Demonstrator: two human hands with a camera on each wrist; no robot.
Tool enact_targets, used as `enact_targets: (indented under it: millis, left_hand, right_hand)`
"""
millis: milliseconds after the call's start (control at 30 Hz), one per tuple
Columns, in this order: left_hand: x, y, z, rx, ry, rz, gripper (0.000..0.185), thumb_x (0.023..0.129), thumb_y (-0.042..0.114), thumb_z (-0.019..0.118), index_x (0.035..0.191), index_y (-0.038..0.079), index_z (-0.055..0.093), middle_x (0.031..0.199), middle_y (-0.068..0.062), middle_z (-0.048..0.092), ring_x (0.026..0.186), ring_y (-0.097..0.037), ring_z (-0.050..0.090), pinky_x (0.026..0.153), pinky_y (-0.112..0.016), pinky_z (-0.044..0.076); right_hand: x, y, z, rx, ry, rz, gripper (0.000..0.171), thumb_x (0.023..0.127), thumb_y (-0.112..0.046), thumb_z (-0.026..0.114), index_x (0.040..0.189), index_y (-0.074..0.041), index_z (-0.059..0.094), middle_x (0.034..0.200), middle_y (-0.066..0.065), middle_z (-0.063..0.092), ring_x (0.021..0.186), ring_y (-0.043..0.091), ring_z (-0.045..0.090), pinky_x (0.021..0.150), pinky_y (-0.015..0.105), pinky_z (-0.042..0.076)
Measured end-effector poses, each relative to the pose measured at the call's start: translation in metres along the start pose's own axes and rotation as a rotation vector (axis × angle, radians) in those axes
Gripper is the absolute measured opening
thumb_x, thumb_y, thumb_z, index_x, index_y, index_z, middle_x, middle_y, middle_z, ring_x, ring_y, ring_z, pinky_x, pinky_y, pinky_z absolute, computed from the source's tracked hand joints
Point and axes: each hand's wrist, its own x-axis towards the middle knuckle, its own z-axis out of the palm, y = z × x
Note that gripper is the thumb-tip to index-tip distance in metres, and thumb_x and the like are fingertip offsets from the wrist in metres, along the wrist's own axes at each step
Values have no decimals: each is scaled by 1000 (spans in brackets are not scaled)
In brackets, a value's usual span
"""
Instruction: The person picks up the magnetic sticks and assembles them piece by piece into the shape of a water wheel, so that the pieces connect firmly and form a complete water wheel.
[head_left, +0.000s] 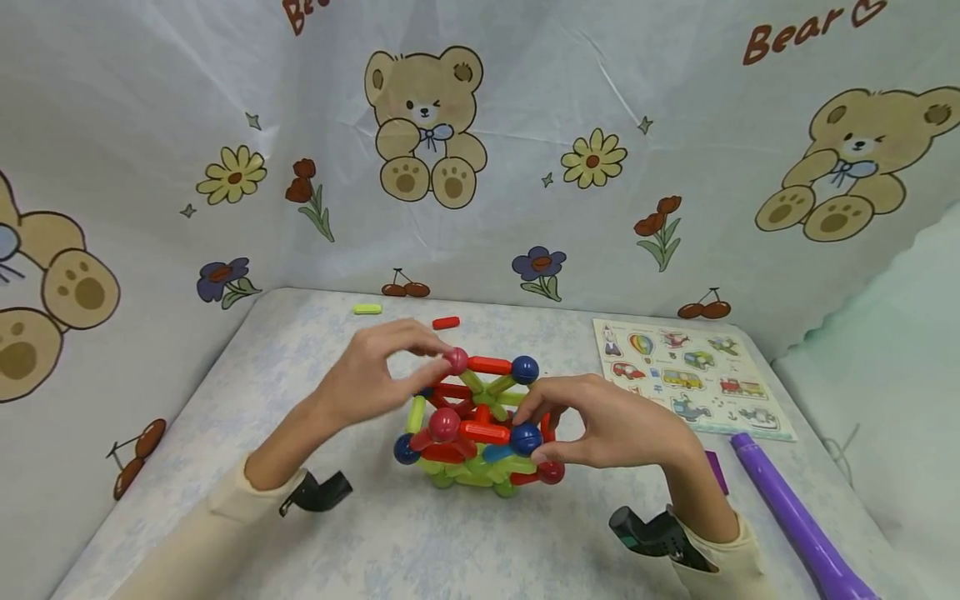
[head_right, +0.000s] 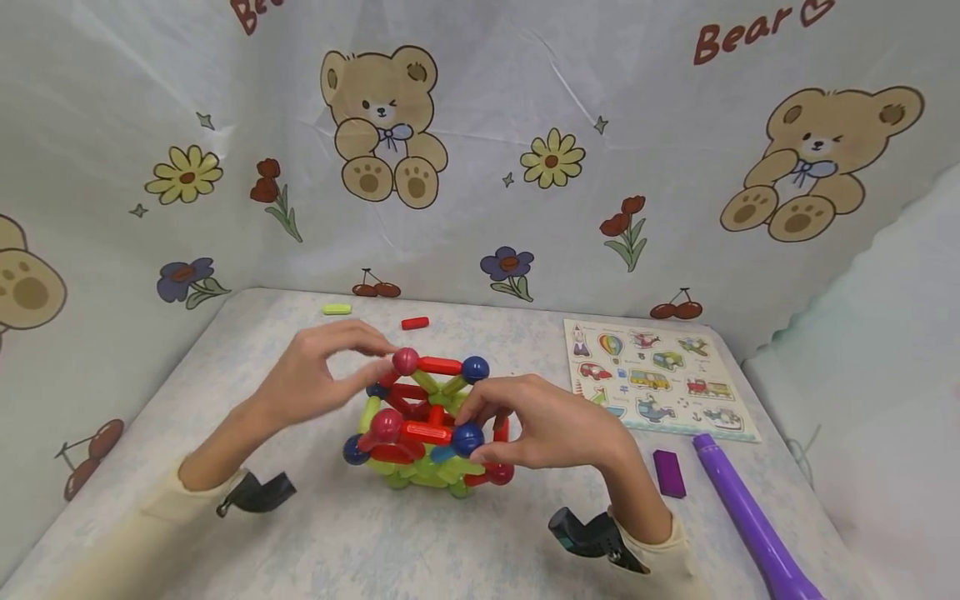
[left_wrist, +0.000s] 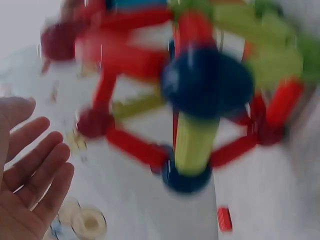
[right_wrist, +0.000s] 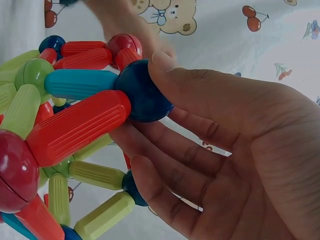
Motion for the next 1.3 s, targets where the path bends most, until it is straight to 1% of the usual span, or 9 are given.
enact_targets:
  millis: [67, 167, 333, 500, 700, 833, 967, 1133, 1300]
  left_hand:
    - [10, -26, -11, 81, 46, -67, 18, 97, 13, 82, 115, 11, 81, 108, 1, 78, 97, -15, 74, 86, -37, 65]
    - [20, -74, -25, 161, 51, -201, 18, 100, 14, 79, 117, 8, 79, 112, -6, 78, 101, -22, 74, 89, -45, 64]
    - [18, -149, -41, 246, -70, -430, 29, 103, 10, 73, 129, -3, 73, 128, -23, 71, 116, -39, 68, 99, -55, 58]
    - [0, -195, -41, 328, -175, -571, 36, 103, 6, 70, 136, -8, 68, 139, -29, 65, 129, -47, 60, 109, -61, 49]
    - [-11, -212, -35, 428, -172, -572, 29, 102, 3, 72, 129, -5, 73, 135, -25, 66, 129, -45, 60, 111, -62, 47]
    - [-9, -215, -29, 469, -175, -573, 32, 102, 3, 72, 133, -3, 71, 139, -25, 63, 129, -45, 59, 109, -61, 49]
    - [-6, -217, -26, 501, -198, -597, 36, 102, 1, 70, 137, -5, 69, 143, -28, 60, 136, -47, 54, 111, -63, 48]
    - [-7, -222, -22, 517, -210, -628, 35, 104, 0, 66, 138, -6, 68, 138, -29, 62, 132, -47, 56, 107, -62, 50]
    - [-13, -212, -15, 461, -164, -573, 30, 103, 0, 66, 133, -1, 72, 131, -23, 66, 126, -43, 59, 102, -59, 53]
  right_hand:
    - [0, 0, 0, -5, 3, 3, 35, 96, -31, 85, 126, -22, 71, 121, -9, 74, 104, 10, 68, 91, 31, 62]
    - [-1, 0, -1, -6, 7, -4, 36, 95, -31, 85, 127, -21, 71, 122, -9, 74, 105, 10, 68, 91, 31, 62]
    - [-2, 2, -1, -4, 60, -63, 34, 96, -30, 84, 126, -20, 72, 120, -8, 75, 106, 12, 71, 91, 35, 62]
    - [-1, 6, -4, -63, 212, -136, 26, 97, -22, 83, 121, -19, 73, 114, -7, 76, 102, 13, 70, 87, 32, 62]
    - [2, 17, -9, -152, 427, -163, 29, 93, -8, 85, 119, -16, 74, 113, -2, 76, 102, 12, 68, 82, 32, 62]
    - [5, 25, -11, -197, 498, -124, 32, 92, -7, 86, 120, -18, 74, 116, -7, 74, 107, 12, 67, 82, 33, 62]
    - [8, 31, -8, -207, 506, -93, 35, 92, -9, 87, 123, -18, 74, 121, -6, 74, 112, 13, 67, 85, 32, 61]
    - [13, 37, -4, -170, 480, -82, 35, 93, -10, 86, 125, -17, 74, 122, -1, 75, 113, 16, 68, 88, 36, 62]
    - [17, 36, -4, -165, 455, -89, 35, 92, -8, 86, 124, -16, 74, 120, -5, 75, 112, 14, 68, 88, 36, 62]
